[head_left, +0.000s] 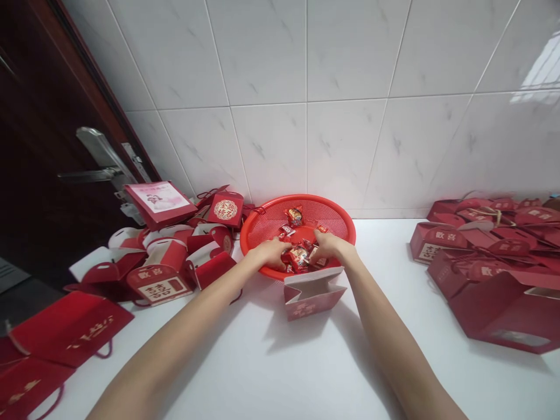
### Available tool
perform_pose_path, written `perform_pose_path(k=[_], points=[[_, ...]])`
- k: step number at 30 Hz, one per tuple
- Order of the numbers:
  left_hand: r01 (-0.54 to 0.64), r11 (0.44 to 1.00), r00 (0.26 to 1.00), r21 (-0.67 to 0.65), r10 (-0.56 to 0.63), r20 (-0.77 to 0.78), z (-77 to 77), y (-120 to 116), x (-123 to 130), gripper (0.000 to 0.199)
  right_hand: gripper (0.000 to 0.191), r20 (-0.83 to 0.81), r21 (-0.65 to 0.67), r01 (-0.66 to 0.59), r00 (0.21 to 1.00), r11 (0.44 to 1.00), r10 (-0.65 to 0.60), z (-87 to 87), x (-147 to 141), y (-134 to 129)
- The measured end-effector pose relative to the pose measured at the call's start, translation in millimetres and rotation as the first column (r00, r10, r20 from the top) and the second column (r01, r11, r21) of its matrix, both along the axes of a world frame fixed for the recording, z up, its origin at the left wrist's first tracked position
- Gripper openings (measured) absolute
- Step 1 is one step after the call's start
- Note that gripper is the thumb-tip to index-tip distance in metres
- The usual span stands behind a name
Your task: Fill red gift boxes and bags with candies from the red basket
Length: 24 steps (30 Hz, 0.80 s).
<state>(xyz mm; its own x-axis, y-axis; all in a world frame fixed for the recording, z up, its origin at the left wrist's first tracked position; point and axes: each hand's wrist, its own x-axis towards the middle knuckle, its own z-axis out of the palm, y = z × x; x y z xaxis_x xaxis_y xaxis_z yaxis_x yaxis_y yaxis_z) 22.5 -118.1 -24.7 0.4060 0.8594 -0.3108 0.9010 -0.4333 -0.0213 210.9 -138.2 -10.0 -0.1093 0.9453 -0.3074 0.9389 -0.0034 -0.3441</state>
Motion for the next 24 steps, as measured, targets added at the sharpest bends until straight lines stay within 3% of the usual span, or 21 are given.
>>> perform_pose_path(k=[4, 6, 9, 12, 16, 18, 20, 22, 24], points=[[0.051, 0.999, 0.995, -0.011, -0.050, 0.081, -1.7, 0, 4, 0.077, 0.094, 0.003, -0.015, -0.011, 1.000, 1.000, 0.011, -8.8, 1, 5], [0.069, 0.998, 0.986, -0.001, -0.068, 0.153, -4.0, 3, 3, 0.071, 0.081, -0.013, 0.002, -0.032, 0.999, 0.999, 0.032, -11.9, 1, 6], [0.063, 0.997, 0.966, 0.040, -0.071, 0.248, -7.8, 8, 1, 0.056, 0.042, -0.058, 0.047, -0.044, 0.997, 0.998, 0.047, -14.8, 3, 6], [0.005, 0.987, 0.940, 0.161, -0.059, 0.335, -9.8, 12, 0, 0.043, 0.010, -0.117, 0.131, 0.010, 0.993, 0.991, 0.006, -15.8, 4, 7], [-0.094, 0.944, 0.918, 0.318, -0.042, 0.394, -8.3, 14, 0, 0.039, 0.016, -0.217, 0.266, 0.149, 0.972, 0.952, -0.092, -16.1, 6, 7], [0.007, 0.952, 0.903, 0.306, -0.137, 0.406, -6.4, 12, 1, 0.037, 0.019, -0.267, 0.292, 0.199, 0.956, 0.935, -0.120, -16.9, 7, 8], [0.221, 0.948, 0.861, 0.231, -0.300, 0.410, -4.4, 10, 3, 0.040, 0.020, -0.311, 0.302, 0.236, 0.940, 0.924, -0.139, -18.7, 7, 9], [0.425, 0.893, 0.809, 0.151, -0.449, 0.379, -2.5, 8, 7, 0.047, 0.021, -0.349, 0.309, 0.268, 0.924, 0.912, -0.153, -20.9, 8, 12], [0.542, 0.835, 0.785, 0.095, -0.543, 0.299, -1.1, 9, 14, 0.053, 0.025, -0.387, 0.320, 0.297, 0.908, 0.899, -0.162, -22.9, 9, 14]])
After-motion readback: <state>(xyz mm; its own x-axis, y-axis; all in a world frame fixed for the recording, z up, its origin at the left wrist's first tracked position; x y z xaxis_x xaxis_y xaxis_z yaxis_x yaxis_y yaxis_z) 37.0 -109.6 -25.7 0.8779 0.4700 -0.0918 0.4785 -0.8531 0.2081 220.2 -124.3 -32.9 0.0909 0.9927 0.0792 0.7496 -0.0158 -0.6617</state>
